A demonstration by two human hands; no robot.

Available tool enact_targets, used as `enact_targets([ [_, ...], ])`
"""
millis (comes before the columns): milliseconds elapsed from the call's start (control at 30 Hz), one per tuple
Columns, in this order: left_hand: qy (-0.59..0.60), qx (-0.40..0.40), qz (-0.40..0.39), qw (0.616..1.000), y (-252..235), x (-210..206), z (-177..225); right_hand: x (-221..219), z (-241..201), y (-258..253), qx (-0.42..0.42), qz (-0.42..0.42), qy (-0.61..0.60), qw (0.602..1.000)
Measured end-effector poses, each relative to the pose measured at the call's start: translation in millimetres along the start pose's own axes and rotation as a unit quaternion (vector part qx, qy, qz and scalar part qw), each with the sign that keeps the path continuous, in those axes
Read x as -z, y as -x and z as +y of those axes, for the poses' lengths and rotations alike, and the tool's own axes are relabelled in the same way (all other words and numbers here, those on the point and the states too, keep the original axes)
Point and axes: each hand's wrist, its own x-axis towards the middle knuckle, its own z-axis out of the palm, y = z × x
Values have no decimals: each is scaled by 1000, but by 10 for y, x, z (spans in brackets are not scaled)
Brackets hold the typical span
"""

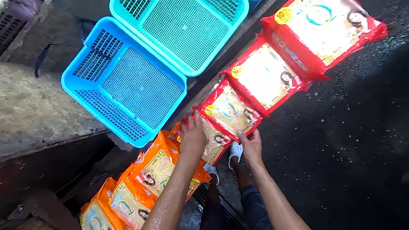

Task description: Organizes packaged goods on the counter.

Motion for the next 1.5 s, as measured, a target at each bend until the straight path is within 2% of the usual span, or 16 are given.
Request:
enact_targets([
  [67,5,-12,9,1000,-11,17,-5,-11,85,-28,-2,25,43,999],
  [200,1,-21,15,1000,16,26,-29,213,-28,-5,-55,-1,125,991],
  [267,8,-32,30,999,26,9,-78,474,-391,59,-31,26,139,989],
  [333,15,-44,47,998,40,-19,-125,745,-875,64,41,79,134,987],
  [467,-9,-47,59,997,60,-35,-89,1033,-1812,-359,153,135,168,964],
  [567,-41,-16,55,998,110,-2,21,1085,-2305,-908,135,117,267,947],
  [633,-66,1,47,997,126,22,45,1043,-2472,-1222,111,83,295,945],
  [700,-71,2,35,997,104,25,62,1060,-2536,-1401,112,54,259,958],
  [800,-45,-18,54,997,142,47,25,1030,-2537,-1404,112,41,116,986],
  [900,19,-54,97,994,305,152,-62,1078,-2502,-1233,174,34,27,984],
  [1033,142,-81,202,966,730,348,-244,1157,-2315,-648,237,0,2,971],
  [1100,190,-73,251,946,986,414,-381,1061,-2034,-196,201,-25,-28,979],
  [1200,237,-52,307,920,1294,397,-606,754,-1493,453,98,-19,-81,992],
  [1300,232,-29,346,909,1626,275,-858,335,-804,911,26,-16,-88,996],
  [1400,168,-17,341,925,1817,-48,-1141,-5,-127,1109,37,-15,-42,998],
  [1500,135,-34,288,947,1784,-500,-1338,-216,163,1139,59,-23,8,998],
])
